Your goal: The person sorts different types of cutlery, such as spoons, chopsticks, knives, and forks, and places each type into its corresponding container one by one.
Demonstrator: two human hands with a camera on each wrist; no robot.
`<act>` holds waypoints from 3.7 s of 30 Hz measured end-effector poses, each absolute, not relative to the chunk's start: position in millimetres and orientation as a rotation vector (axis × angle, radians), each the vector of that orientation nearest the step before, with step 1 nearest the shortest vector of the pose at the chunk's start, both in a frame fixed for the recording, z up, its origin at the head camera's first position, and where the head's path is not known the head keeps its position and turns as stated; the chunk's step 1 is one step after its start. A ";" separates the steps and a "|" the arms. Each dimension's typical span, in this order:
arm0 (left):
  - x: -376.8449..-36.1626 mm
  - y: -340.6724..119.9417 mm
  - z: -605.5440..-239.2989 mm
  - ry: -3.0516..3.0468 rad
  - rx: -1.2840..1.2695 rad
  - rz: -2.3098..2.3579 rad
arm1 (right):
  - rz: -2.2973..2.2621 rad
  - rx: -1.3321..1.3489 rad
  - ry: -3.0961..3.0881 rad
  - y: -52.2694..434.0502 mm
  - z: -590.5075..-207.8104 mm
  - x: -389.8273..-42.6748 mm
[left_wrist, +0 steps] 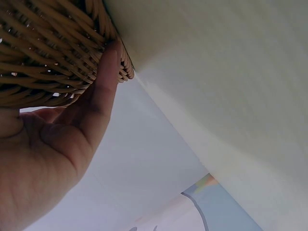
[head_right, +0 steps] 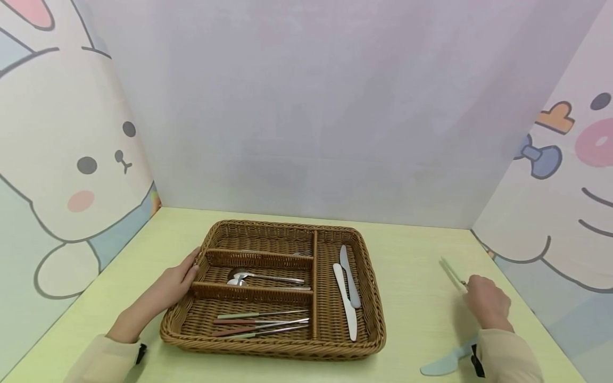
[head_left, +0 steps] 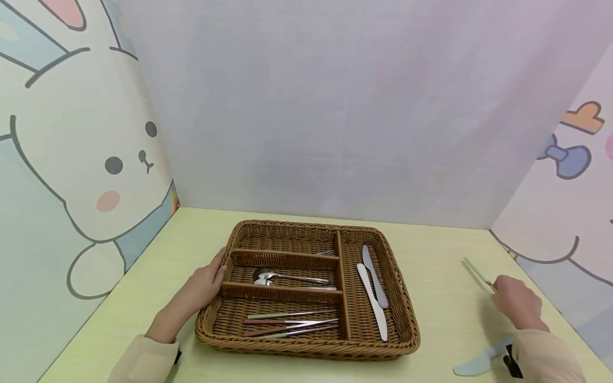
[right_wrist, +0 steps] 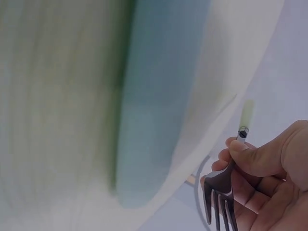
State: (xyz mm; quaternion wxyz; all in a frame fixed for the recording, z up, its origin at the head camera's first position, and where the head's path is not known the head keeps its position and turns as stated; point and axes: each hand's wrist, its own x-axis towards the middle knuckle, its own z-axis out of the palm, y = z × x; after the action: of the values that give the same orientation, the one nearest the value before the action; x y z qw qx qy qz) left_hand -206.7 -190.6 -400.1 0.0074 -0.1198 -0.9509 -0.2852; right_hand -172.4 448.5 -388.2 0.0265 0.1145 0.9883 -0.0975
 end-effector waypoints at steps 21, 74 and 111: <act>-207.6 -190.6 -401.1 -2.975 -0.368 -0.891 | -0.225 0.063 3.351 377.3 -375.9 -189.7; -208.3 -189.4 -402.5 -2.972 -0.360 -0.874 | 0.184 -0.690 3.522 173.5 -328.7 -237.8; -208.1 -190.3 -401.4 -2.972 -0.375 -0.871 | 0.013 -0.769 3.311 100.3 -376.3 -274.3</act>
State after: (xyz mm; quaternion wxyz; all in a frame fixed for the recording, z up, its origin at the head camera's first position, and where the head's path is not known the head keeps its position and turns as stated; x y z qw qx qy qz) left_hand -208.1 -190.3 -401.4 0.0109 -0.1201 -0.9526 -0.2792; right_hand -274.3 100.3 -376.3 -0.1283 -0.2244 0.9660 0.0037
